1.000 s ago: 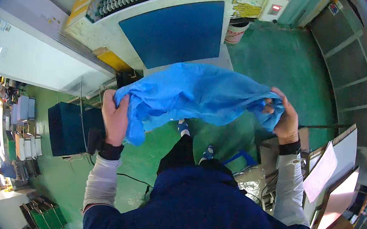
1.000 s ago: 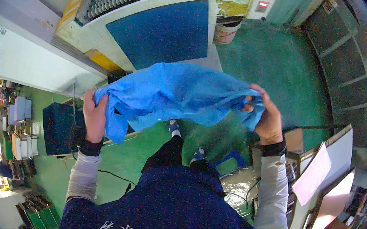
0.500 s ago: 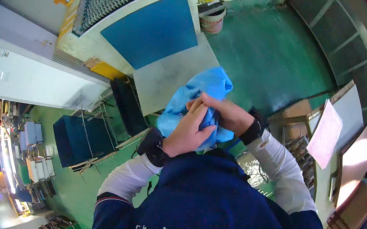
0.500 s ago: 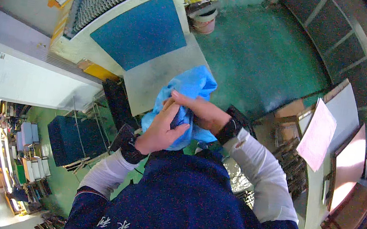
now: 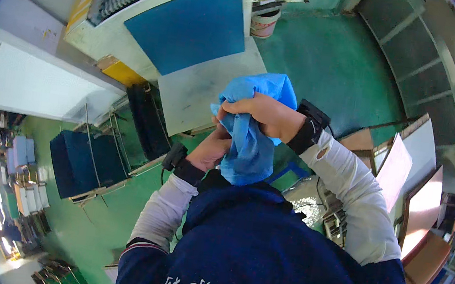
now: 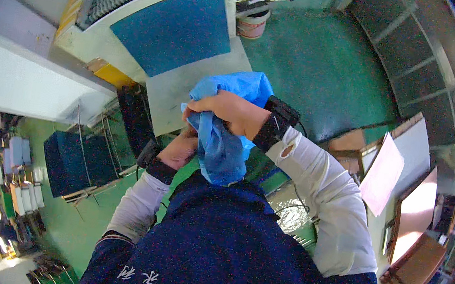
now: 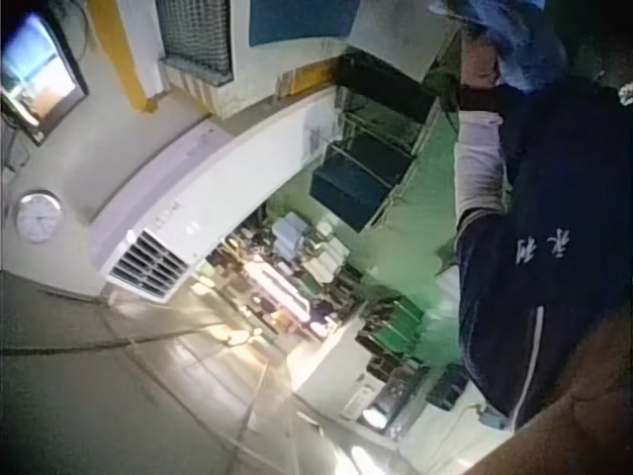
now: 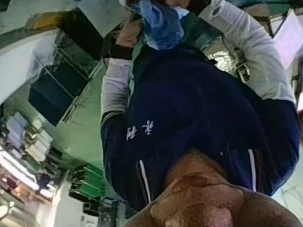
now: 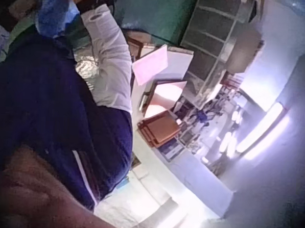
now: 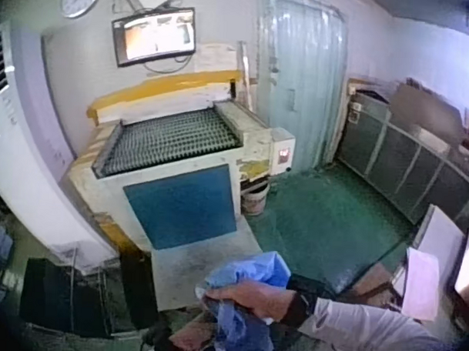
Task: Removing metal sheets from a machine, inspecting them, and handling a blue uniform/garment.
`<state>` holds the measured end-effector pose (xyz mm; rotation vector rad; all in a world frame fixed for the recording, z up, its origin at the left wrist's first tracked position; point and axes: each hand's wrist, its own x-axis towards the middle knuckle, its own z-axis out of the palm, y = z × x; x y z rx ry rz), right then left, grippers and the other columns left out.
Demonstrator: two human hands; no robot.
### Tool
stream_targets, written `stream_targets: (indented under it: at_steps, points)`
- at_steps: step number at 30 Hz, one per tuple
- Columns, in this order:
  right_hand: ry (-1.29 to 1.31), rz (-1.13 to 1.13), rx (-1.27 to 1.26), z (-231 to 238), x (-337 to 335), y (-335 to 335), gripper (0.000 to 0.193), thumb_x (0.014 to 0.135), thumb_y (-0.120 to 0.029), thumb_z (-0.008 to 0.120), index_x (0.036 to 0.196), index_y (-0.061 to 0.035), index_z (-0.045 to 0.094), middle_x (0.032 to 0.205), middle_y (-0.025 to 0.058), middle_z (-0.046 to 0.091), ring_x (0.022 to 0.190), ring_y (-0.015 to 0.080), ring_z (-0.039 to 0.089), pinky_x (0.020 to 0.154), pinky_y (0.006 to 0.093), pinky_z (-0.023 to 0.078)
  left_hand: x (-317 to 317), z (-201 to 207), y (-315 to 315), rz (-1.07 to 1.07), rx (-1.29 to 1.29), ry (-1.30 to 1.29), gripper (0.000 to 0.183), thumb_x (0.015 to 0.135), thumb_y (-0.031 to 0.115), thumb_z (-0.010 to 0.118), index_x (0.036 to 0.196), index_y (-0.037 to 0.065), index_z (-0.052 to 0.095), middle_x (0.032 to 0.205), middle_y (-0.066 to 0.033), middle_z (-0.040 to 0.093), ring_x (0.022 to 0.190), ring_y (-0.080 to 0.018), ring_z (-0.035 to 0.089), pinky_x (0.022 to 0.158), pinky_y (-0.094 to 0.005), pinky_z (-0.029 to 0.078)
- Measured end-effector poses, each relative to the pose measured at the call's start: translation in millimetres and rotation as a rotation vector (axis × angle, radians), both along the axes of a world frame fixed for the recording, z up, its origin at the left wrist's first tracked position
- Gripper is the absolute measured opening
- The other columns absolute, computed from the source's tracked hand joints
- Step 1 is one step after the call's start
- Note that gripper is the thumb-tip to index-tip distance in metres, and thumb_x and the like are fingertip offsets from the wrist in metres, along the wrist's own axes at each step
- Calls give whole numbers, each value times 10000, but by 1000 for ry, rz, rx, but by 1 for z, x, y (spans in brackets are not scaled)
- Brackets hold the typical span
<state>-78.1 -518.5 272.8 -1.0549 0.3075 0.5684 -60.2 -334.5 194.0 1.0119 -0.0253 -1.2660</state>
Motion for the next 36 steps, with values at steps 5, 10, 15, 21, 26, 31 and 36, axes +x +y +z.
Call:
stream_targets:
  at_steps: [5,10,15,21,26,31,36]
  points:
    - [3,98,64,21,28,18,212,949,-193,620,915,0,701,912,85,703,858,179,662,777,309,522,30,-8,17,87,-260,-173,652,837,77,745,1412,77,437,1295,-51,575,1212,-202,565,1024,-374,467]
    - [-183,276,-281,45,62,28,217,919,-224,629,957,-34,724,933,74,708,892,188,663,794,291,495,59,-1,32,182,-622,-24,557,883,184,672,1385,64,463,1309,-78,564,1232,-226,545,1050,-399,439]
    - [-589,599,-797,114,111,40,247,905,-247,635,1007,-47,740,982,77,723,873,168,665,765,290,499,84,25,45,507,-859,-80,441,921,240,624,1314,70,520,1353,-127,543,1274,-290,516,1123,-461,354]
    - [-617,623,-579,210,186,69,325,917,-247,647,1088,25,698,1017,129,721,918,186,679,804,303,555,107,59,100,809,-1008,-281,338,936,209,610,1253,104,558,1091,-51,638,1127,-271,581,1150,-546,281]
    - [-861,685,-767,277,217,127,343,908,-255,667,1126,10,668,1039,117,692,957,204,652,852,310,521,92,55,155,858,-917,-500,375,924,129,594,1297,118,551,1163,-98,660,939,-272,624,1084,-554,375]
    - [-1002,692,-620,284,231,206,320,910,-249,664,1126,-14,644,1017,102,665,962,204,631,885,322,498,65,39,184,941,-810,-670,304,909,136,625,1210,91,613,1303,-158,613,910,-254,645,1013,-510,445]
    - [-1000,688,-62,236,191,323,299,913,-244,660,1125,-37,619,995,87,638,967,204,610,917,334,476,47,3,174,1096,-530,-434,235,936,123,598,1149,24,602,1227,-154,637,946,-238,649,905,-400,512]
